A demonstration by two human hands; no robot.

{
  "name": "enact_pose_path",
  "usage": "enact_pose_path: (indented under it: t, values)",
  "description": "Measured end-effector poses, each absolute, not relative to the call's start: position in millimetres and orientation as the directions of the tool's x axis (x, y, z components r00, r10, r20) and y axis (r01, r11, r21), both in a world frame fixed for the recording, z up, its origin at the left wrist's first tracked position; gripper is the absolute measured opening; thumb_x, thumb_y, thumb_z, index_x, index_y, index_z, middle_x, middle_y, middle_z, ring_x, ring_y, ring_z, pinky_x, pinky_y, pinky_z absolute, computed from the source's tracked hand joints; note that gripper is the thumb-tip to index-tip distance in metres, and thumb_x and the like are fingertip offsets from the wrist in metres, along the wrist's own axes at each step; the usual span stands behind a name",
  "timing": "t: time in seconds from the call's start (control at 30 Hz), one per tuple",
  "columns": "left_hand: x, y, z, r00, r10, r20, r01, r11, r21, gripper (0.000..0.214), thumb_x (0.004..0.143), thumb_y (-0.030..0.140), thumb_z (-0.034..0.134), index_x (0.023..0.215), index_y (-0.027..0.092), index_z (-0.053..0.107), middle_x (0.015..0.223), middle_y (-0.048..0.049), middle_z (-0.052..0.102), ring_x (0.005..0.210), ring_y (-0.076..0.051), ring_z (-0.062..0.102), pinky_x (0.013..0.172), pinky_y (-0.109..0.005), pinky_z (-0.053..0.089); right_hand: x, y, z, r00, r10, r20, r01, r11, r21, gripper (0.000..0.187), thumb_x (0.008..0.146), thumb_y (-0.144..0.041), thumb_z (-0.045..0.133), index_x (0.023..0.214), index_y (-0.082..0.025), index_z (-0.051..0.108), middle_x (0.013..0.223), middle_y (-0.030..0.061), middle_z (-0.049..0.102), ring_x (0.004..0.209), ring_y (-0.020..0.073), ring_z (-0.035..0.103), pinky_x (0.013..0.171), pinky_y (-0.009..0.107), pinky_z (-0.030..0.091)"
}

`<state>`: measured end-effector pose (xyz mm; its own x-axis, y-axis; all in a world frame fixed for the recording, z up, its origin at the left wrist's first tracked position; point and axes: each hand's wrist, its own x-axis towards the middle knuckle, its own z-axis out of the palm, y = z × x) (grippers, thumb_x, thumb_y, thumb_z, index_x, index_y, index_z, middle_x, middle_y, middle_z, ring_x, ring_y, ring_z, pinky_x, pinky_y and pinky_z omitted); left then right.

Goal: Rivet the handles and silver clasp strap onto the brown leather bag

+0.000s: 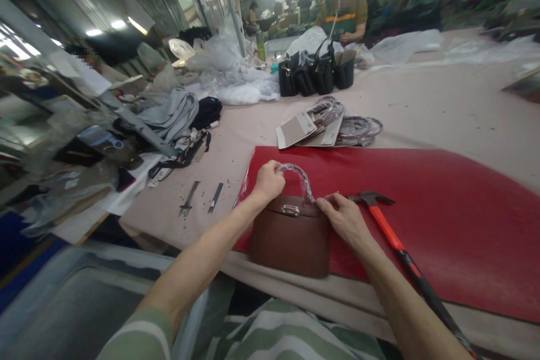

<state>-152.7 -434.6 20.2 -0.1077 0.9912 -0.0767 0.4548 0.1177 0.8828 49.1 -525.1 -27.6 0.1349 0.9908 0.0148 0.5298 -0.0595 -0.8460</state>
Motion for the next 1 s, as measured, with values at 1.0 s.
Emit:
enact_pose_path:
  t: [1.0]
  values:
    - [-219.2,-635.8,-20.7,0.109,0.536,-0.837,-0.492,0.761,0.423,0.027,0.098,0.020,0.052,0.079,0.006,0.068,0.065,-0.0108,0.072,0.046,-0.016,0.066,0.044,-0.024,0.054,44.8,-517.1,-42.6,-0.192,0.943,0.273,0.497,0.333,-0.802,0.043,0.091,-0.046,0.056,0.125,-0.020,0.060,0.128,0.0116,0.067,0.116,0.0252,0.064,0.103,0.044,0.051]
